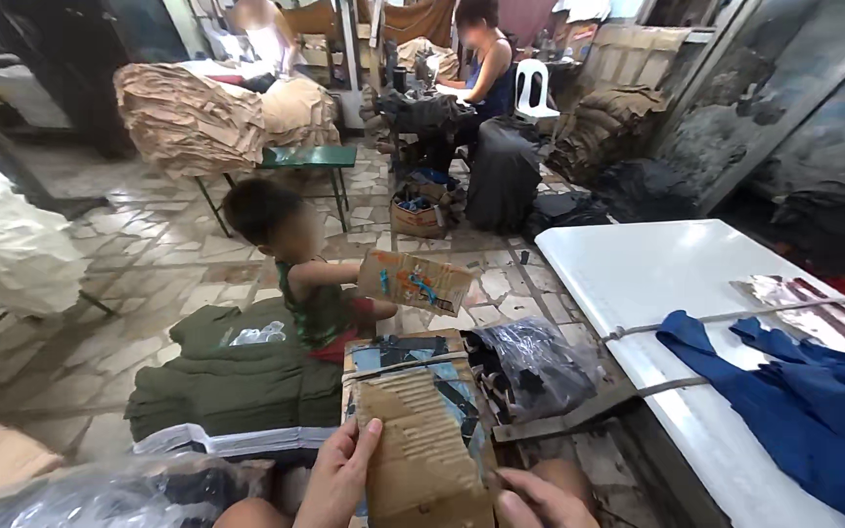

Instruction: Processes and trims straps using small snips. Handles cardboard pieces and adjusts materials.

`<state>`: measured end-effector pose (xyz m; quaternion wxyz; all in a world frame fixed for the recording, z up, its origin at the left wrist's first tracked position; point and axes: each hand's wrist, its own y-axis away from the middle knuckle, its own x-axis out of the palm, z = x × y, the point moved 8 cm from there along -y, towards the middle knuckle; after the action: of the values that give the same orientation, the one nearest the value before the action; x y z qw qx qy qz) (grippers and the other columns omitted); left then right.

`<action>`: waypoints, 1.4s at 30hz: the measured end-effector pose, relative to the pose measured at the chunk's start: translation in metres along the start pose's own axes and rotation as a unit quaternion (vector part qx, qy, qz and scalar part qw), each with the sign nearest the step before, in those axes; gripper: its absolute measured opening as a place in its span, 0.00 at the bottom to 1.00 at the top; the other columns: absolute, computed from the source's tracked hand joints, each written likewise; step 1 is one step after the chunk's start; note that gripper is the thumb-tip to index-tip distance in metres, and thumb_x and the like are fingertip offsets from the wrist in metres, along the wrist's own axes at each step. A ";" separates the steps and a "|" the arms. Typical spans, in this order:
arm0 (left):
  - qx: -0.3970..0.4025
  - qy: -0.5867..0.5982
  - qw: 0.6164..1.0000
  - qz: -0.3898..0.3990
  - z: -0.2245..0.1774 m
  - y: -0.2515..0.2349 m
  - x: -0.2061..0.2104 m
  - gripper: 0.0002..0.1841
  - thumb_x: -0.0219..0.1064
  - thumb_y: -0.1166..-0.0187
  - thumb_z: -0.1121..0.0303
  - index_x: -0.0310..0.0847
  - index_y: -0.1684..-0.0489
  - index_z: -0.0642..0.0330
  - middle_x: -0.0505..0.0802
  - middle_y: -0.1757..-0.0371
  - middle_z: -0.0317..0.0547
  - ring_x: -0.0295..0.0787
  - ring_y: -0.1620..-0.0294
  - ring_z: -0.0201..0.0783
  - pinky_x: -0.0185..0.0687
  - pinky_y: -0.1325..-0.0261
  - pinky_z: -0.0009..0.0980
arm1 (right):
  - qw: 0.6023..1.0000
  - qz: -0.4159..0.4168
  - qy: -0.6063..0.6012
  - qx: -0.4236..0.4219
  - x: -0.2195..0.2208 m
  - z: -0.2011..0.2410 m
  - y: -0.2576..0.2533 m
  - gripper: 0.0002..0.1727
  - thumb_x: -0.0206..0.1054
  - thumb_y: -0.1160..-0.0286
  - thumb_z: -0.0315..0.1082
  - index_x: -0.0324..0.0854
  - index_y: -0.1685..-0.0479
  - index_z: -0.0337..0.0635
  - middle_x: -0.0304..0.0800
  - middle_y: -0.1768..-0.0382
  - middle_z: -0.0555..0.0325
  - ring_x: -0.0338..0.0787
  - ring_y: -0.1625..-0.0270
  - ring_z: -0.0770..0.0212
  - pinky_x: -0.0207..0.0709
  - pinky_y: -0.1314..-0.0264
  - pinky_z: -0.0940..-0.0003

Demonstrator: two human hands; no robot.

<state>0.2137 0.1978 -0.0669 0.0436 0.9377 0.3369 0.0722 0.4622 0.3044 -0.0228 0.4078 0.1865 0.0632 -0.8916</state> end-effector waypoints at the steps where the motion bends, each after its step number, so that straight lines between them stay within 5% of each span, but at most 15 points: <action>1: 0.008 -0.024 1.000 0.008 -0.002 0.004 0.005 0.14 0.53 0.10 0.68 0.83 0.44 0.67 0.97 0.59 0.48 0.97 0.60 0.39 0.95 0.52 0.38 | 0.999 -0.015 0.047 -0.006 0.009 0.017 -0.011 0.18 0.62 0.13 0.39 0.87 0.38 0.35 0.95 0.59 0.50 0.92 0.59 0.61 0.87 0.51 0.58; 4: 0.014 -0.066 0.997 0.035 -0.008 0.020 0.016 0.13 0.53 0.09 0.69 0.82 0.43 0.66 0.96 0.59 0.45 0.96 0.59 0.37 0.94 0.51 0.37 | 0.983 -0.054 0.176 -0.011 0.032 0.040 -0.033 0.20 0.63 0.15 0.46 0.91 0.41 0.42 0.97 0.56 0.53 0.95 0.59 0.56 0.88 0.53 0.52; 11: 0.031 -0.057 0.997 0.040 -0.021 0.037 0.028 0.10 0.61 0.13 0.69 0.86 0.45 0.64 0.97 0.61 0.43 0.97 0.61 0.35 0.95 0.52 0.34 | 0.956 -0.103 0.266 -0.070 0.043 0.049 -0.038 0.17 0.62 0.17 0.43 0.94 0.61 0.44 0.95 0.69 0.57 0.95 0.67 0.59 0.87 0.66 0.56; 27: 0.013 -0.055 0.998 0.020 -0.014 0.036 0.035 0.10 0.62 0.14 0.69 0.86 0.49 0.64 0.97 0.63 0.43 0.97 0.62 0.35 0.95 0.53 0.34 | 0.945 -0.097 0.308 -0.043 0.039 0.048 -0.026 0.19 0.60 0.17 0.45 0.94 0.63 0.45 0.95 0.71 0.57 0.95 0.68 0.56 0.85 0.69 0.54; 32: 0.008 -0.079 0.996 0.034 -0.012 0.037 0.038 0.09 0.75 0.24 0.68 0.89 0.55 0.63 0.98 0.65 0.42 0.98 0.63 0.34 0.96 0.53 0.34 | 0.942 -0.090 0.322 -0.031 0.041 0.043 -0.027 0.19 0.61 0.18 0.46 0.94 0.66 0.45 0.94 0.72 0.56 0.94 0.69 0.54 0.85 0.70 0.51; 42: 0.023 -0.117 0.992 0.038 -0.017 0.041 0.046 0.07 0.72 0.22 0.68 0.89 0.56 0.61 0.97 0.68 0.36 0.96 0.66 0.28 0.94 0.56 0.29 | 0.919 -0.100 0.380 -0.032 0.034 0.044 -0.025 0.21 0.59 0.17 0.47 0.93 0.67 0.46 0.94 0.72 0.56 0.95 0.70 0.55 0.84 0.73 0.55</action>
<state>0.2715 0.1963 -0.0402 0.0586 0.9528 0.2947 -0.0437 0.4108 0.2855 0.0032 0.2672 0.4910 0.2608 -0.7871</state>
